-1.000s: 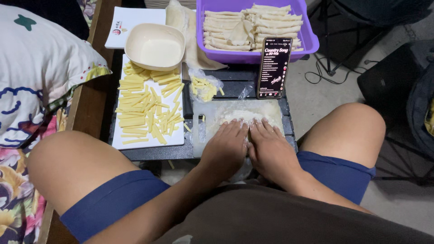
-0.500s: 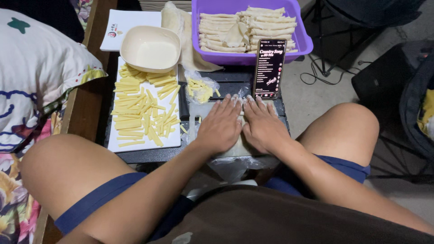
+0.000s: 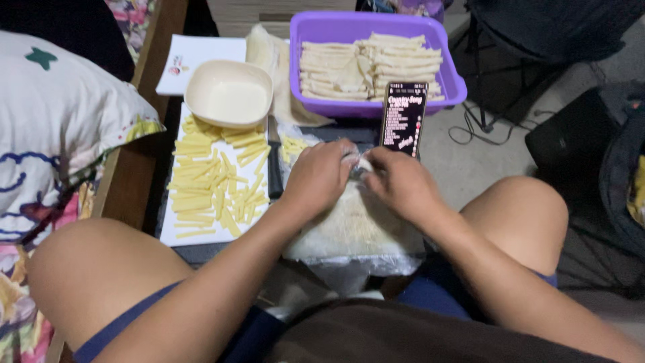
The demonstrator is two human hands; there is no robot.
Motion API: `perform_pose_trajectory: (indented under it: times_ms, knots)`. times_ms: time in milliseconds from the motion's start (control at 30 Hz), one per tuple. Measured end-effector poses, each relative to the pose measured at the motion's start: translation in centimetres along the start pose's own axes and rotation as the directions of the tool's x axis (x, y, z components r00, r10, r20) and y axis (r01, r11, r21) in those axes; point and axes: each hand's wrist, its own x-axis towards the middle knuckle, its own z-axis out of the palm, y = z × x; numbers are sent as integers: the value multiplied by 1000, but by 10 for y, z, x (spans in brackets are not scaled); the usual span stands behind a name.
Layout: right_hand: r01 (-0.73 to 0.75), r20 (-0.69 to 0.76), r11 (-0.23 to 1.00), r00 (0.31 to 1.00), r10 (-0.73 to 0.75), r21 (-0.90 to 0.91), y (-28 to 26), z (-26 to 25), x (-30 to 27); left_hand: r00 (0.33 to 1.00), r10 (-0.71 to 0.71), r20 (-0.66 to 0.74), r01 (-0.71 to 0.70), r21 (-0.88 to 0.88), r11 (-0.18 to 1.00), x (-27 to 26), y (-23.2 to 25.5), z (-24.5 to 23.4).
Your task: The person places shredded cheese onto thin dough sheets, folds them into half-moon shapes, and stacks the finished pieces in a purple container. The person repeats this process multiple times using cheese and dough from nearby trays.
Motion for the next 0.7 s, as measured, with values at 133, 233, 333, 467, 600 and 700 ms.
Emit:
perform_pose_trajectory:
  times_ms: [133,233,333,467,600,700]
  knots:
    - [134,-148,985,982,-116,113,6,-36,36,1000,-20,3,21,-198,980,49,2,-27]
    - [103,-167,992,982,-90,72,22,-69,74,996,89,0,-88,-155,984,94,-7,-43]
    - [202,-248,977,952,-180,64,46,-95,109,936,329,-122,-340,-84,937,141,-19,-44]
    - [222,-266,975,939,-219,-18,82,-109,152,959,252,-132,-261,-53,964,201,-34,-27]
    - [251,-373,967,893,-251,-51,120,-102,182,968,233,-88,-233,11,972,246,-49,5]
    - [192,-424,981,889,-172,4,144,-97,196,949,214,-232,-244,-109,964,266,-54,28]
